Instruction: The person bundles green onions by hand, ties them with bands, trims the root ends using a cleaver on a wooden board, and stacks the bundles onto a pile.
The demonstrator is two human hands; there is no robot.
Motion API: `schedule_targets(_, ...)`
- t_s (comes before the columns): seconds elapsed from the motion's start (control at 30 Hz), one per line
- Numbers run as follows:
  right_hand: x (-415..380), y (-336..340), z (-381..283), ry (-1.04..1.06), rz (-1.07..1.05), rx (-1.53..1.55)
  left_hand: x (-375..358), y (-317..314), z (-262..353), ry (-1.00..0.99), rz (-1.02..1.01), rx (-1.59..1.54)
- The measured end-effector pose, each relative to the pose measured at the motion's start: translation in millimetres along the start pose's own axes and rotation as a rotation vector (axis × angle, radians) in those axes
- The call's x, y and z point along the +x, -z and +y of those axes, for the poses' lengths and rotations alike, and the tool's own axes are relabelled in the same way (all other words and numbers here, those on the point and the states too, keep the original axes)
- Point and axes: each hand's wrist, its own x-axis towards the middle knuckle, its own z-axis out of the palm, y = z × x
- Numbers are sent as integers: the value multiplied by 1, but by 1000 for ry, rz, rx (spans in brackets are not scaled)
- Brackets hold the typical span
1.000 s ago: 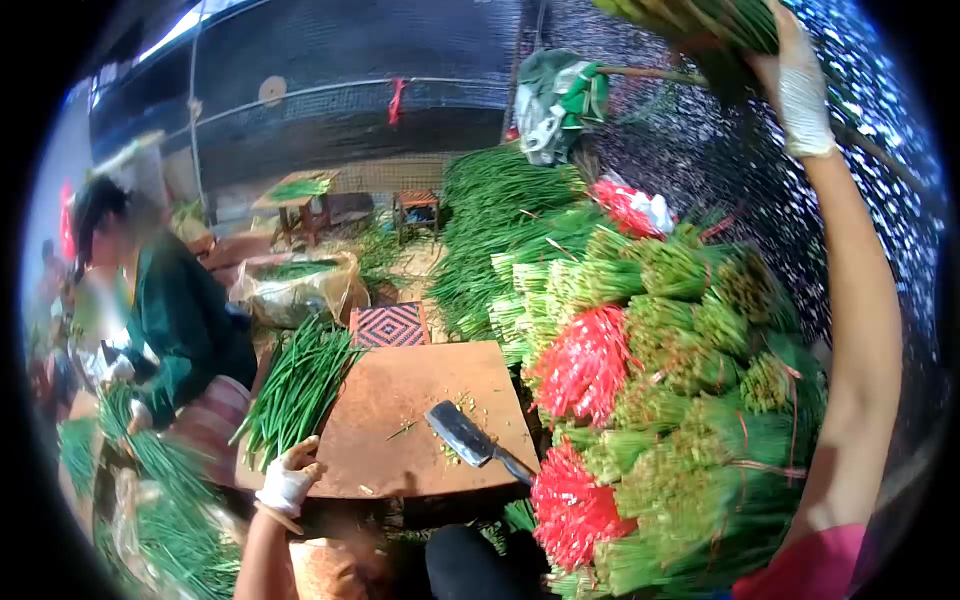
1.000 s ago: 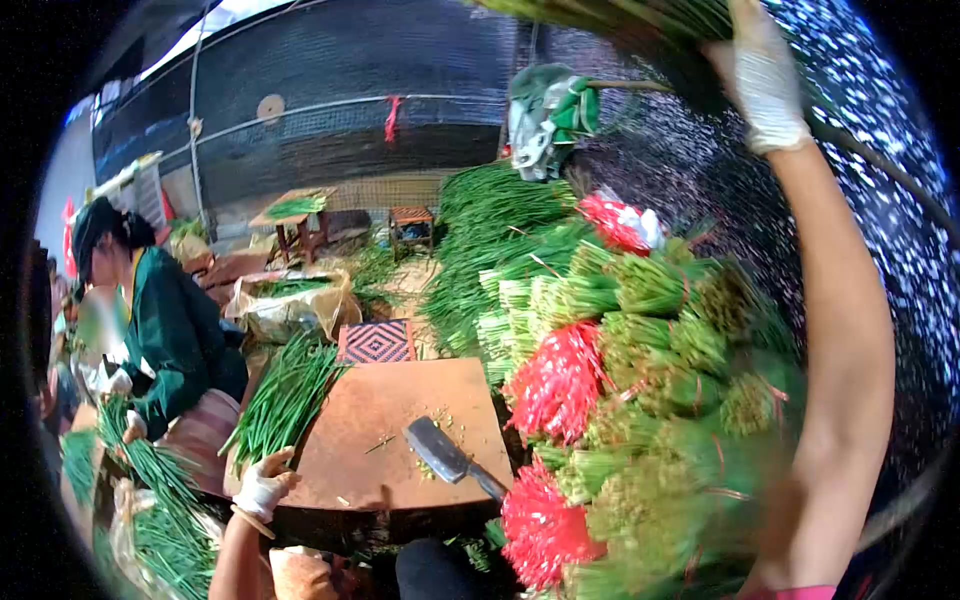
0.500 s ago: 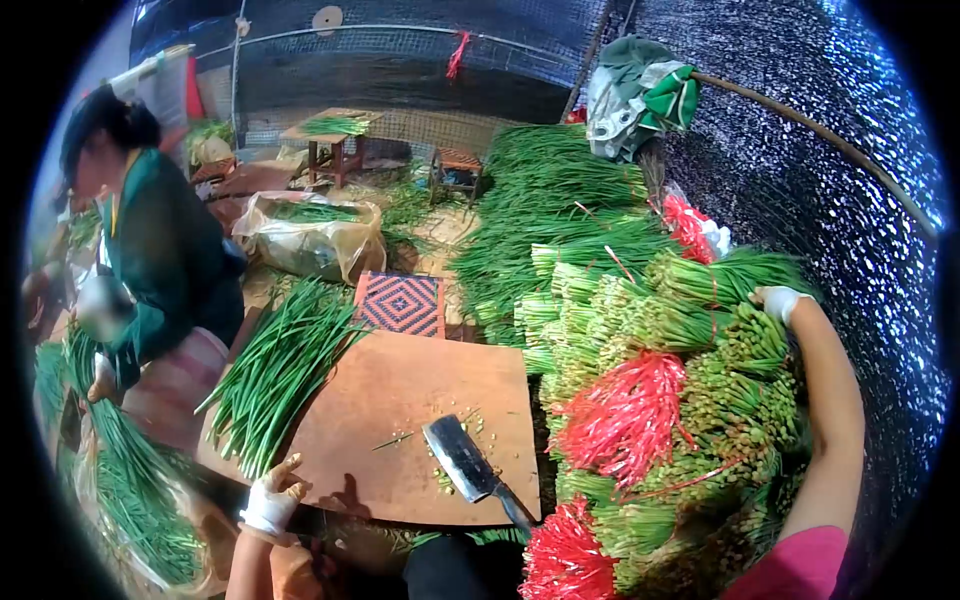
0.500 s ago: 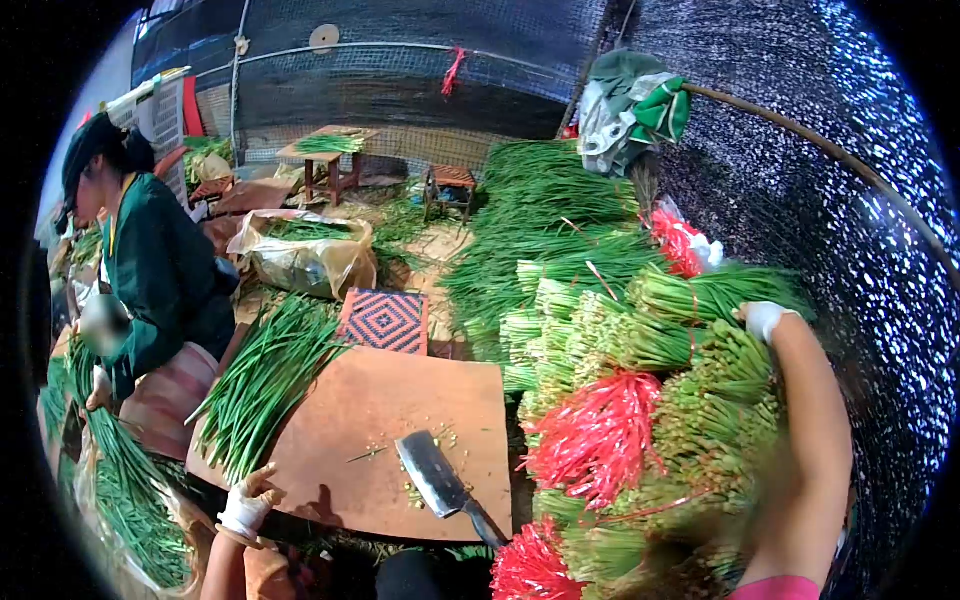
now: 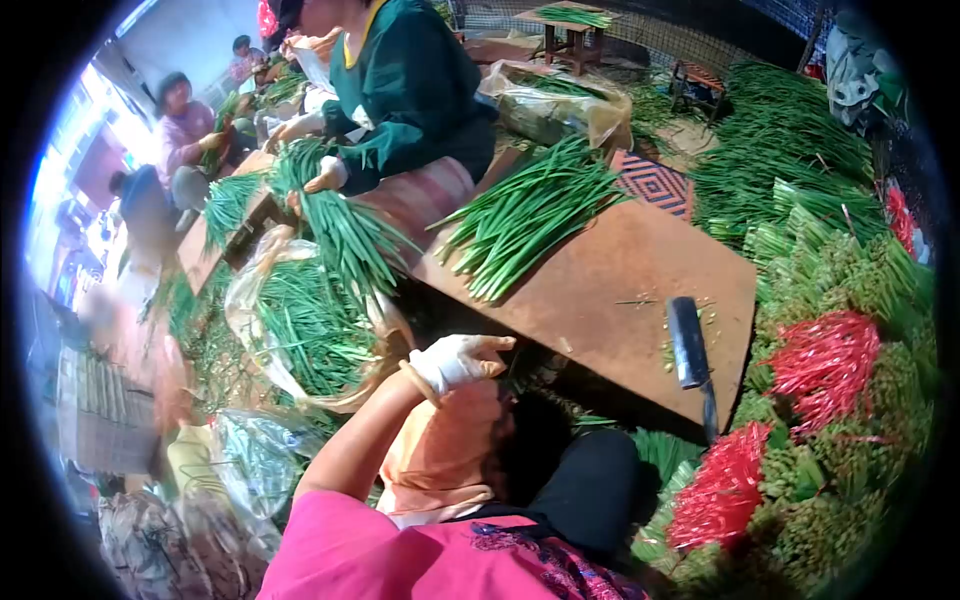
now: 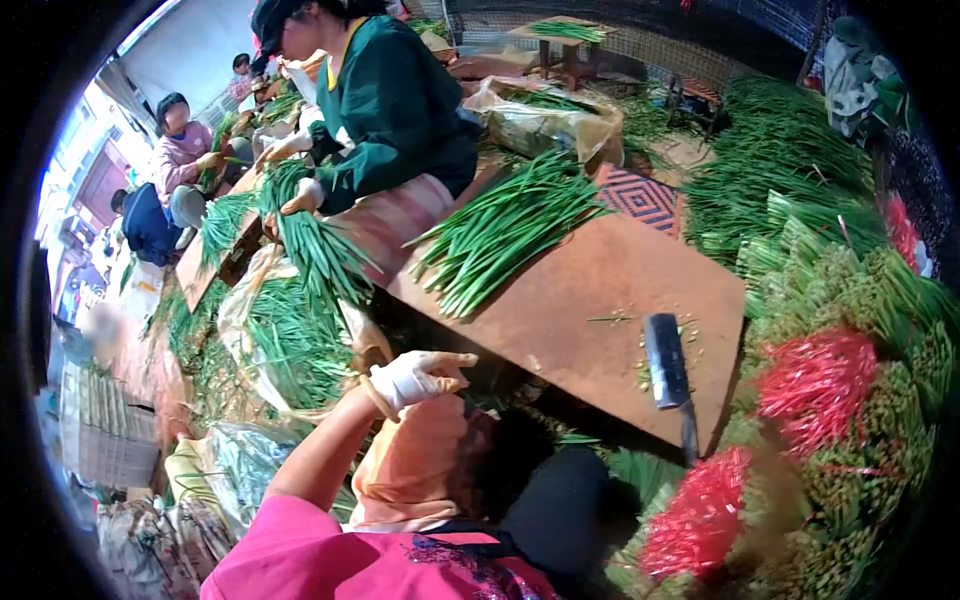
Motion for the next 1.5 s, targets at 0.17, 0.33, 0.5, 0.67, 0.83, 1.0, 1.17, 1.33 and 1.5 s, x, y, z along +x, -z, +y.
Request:
schedule_targets(0.17, -61, -142, -104, 308, -147, 165, -34, 43, 11, -12, 96, -349)
schedule_targets(0.33, -166, -257, -268, 867, -448, -57, -96, 92, -41, -182, 382, 32)
schedule_targets(0.5, -225, -329, -413, 1071, -616, 426, -195, 138, -163, 36, 1027, -512)
schedule_targets(0.67, -262, -356, -576, 1144, -716, 796, -226, 105, -215, 302, 968, -75)
schedule_targets(0.83, -314, -417, -700, 1081, -916, 1053, -182, 71, -212, 146, 753, 536)
schedule_targets(1.0, -323, -481, -738, 972, -933, 851, -163, 59, -228, 351, 449, 560)
schedule_targets(1.17, -296, -486, -763, 1026, -780, 925, -203, 143, -222, 104, 1028, 309)
schedule_targets(1.33, -302, -463, -827, 1248, -608, 908, -210, 248, -328, 559, 1351, 489)
schedule_targets(1.5, -317, -503, -914, 1379, -483, 964, -201, 325, -390, 946, 1180, 276)
